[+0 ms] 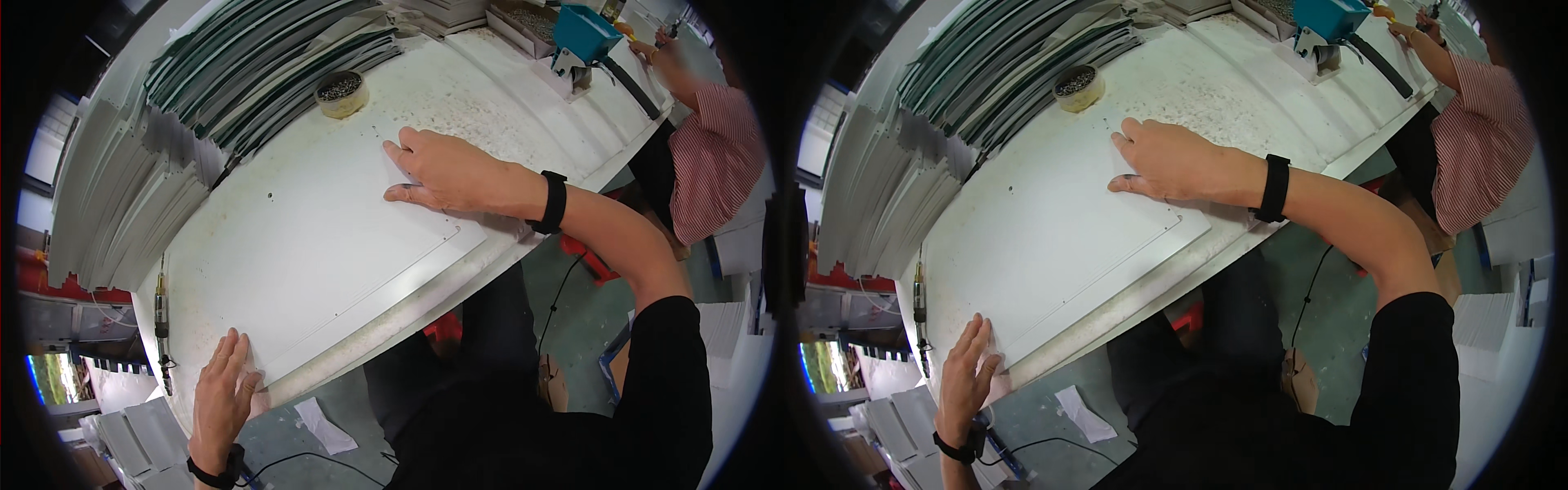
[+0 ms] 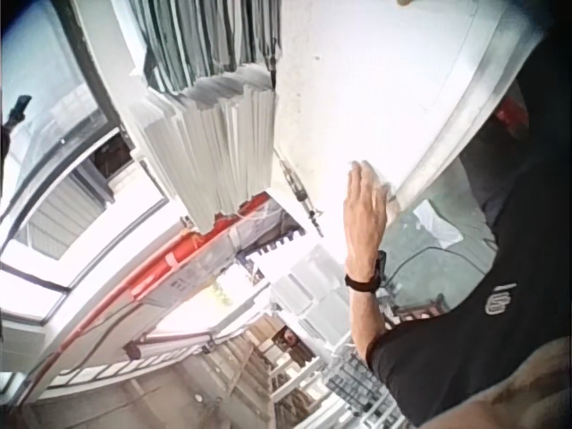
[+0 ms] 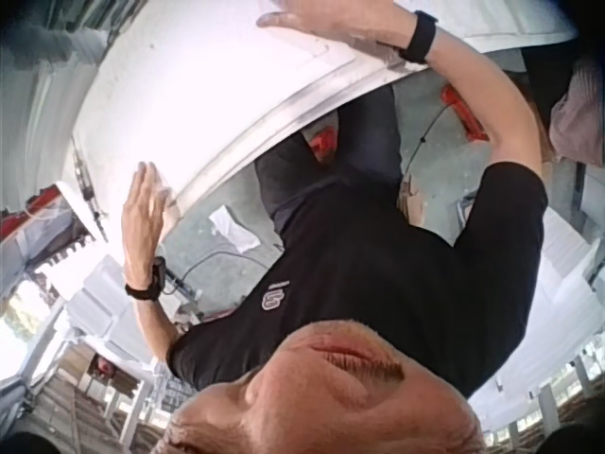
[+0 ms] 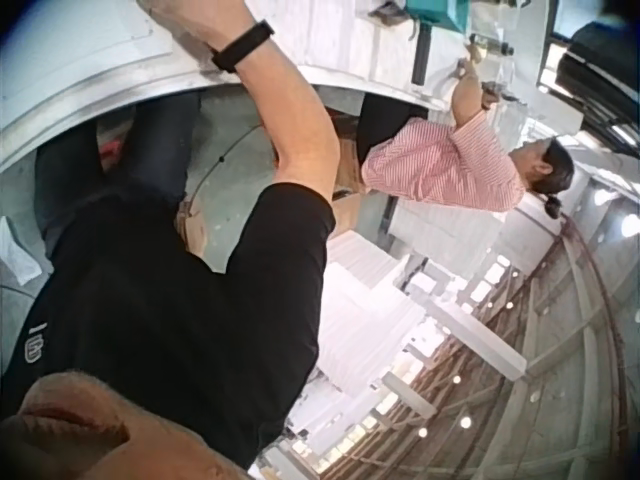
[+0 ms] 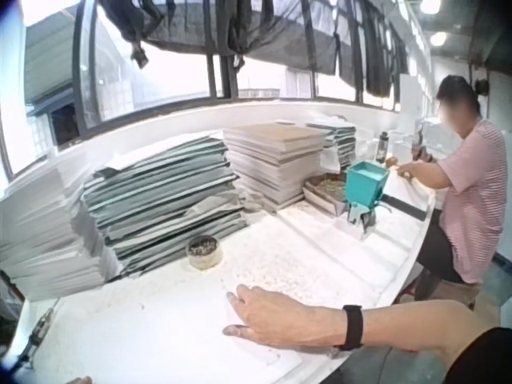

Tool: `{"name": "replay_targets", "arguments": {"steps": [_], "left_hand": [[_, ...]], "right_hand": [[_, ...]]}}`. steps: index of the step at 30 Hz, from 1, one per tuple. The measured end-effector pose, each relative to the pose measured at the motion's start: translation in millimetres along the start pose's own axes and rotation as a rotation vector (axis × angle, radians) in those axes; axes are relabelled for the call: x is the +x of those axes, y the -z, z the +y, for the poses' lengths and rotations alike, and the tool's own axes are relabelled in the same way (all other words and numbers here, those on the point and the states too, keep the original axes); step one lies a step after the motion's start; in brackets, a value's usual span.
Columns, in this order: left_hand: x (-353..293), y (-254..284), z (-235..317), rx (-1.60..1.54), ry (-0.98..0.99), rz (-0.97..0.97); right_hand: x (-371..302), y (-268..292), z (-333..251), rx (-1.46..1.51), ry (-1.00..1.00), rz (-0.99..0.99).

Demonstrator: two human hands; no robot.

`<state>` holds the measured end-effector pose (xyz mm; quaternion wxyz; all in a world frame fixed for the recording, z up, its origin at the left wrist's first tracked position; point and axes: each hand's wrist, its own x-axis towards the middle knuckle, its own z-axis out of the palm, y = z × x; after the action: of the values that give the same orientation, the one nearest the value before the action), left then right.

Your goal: The person assembles window frames by placing a white frame over a dark panel and securing it with screws. They use a pneumatic screwdriver to fasten screws into the frame and handle a blue container to pour small parts onto the work surface. The person works at a table in a workshop environment, handling multiple frame components.

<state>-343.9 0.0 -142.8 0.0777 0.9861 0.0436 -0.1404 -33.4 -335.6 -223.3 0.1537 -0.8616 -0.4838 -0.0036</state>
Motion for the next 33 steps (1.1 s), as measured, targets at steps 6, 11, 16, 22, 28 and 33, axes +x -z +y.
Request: {"name": "replay_targets", "arguments": {"steps": [6,11,16,22,28,33], "left_hand": [[119.8,44.2,73.3,0.141,-0.308,0.004],[224.5,31.4,101.7,0.192,-0.509,0.038],[240.9,8.5,99.4,0.147,-0.560,0.002],[245.3,3.9,95.2,0.101,-0.546,0.017],[245.6,3.2,94.6,0.110,-0.544,0.028],[229.9,-10.3,73.2,0.094,-0.532,0.083]], "right_hand": [[4.6,6.1,-3.7,0.025,-0.006,-0.053],[5.9,7.9,-5.5,0.063,-0.025,-0.048],[3.0,9.0,-2.2,0.087,-0.001,-0.041],[-16.9,27.0,8.7,0.148,0.102,-0.121],[-38.8,35.9,-1.7,0.105,0.053,-0.195],[-33.6,34.0,-6.7,0.065,0.029,-0.209]]}}
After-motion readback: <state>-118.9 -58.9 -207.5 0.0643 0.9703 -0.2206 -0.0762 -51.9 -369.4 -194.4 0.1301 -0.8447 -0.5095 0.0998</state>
